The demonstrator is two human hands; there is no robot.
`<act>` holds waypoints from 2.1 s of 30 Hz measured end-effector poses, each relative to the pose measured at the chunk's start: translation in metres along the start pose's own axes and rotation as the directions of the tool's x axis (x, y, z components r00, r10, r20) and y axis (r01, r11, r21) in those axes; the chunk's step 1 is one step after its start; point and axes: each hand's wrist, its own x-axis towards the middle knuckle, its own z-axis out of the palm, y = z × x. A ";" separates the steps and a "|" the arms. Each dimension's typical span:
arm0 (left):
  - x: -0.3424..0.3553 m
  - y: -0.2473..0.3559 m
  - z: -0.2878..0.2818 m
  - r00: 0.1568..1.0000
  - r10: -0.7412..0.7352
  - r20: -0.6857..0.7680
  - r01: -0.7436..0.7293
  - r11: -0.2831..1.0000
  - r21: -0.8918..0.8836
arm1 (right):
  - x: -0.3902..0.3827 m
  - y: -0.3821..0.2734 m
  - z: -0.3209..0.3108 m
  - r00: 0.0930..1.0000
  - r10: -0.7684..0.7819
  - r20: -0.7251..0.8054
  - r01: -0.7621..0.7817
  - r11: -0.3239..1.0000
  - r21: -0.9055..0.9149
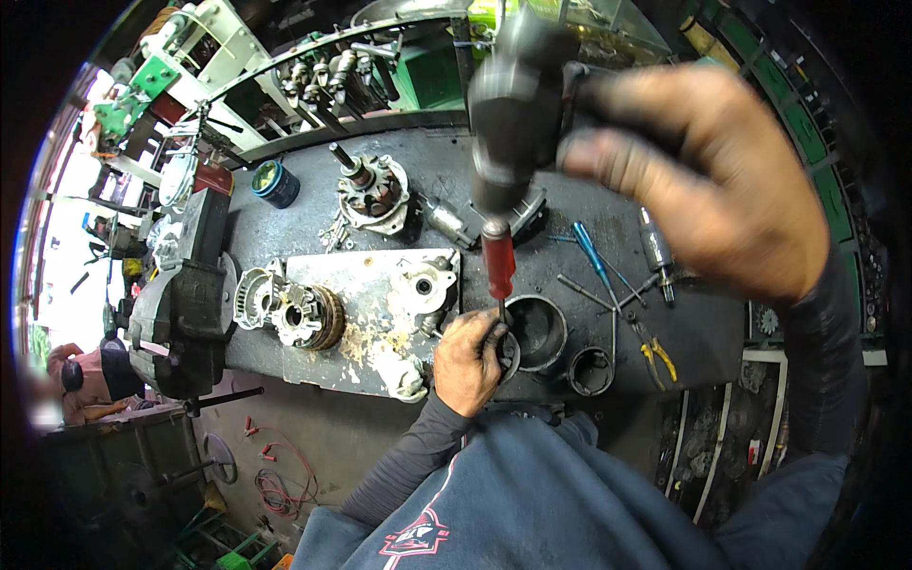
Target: The person disassembles and reassembles a cylindrical mechanical component using pliers, a hammer, and a screwdriver. They remove small internal pieces, tap them into place, and repeatedly adjust the assembly on a cluttered workbench.
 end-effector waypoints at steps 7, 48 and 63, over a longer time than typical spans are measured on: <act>0.000 0.000 -0.001 1.000 -0.005 -0.015 0.004 0.999 -0.038 | 0.027 -0.030 -0.033 0.893 0.449 -0.013 -0.343 0.700 0.626; 0.000 0.000 0.003 0.999 -0.011 -0.050 0.007 0.996 -0.086 | -0.005 -0.009 0.197 0.925 0.359 0.123 -0.230 0.274 0.934; -0.003 -0.006 0.006 0.989 -0.143 -0.037 0.114 0.897 -0.426 | -0.138 0.050 0.110 0.745 0.667 -0.021 -0.018 0.051 0.999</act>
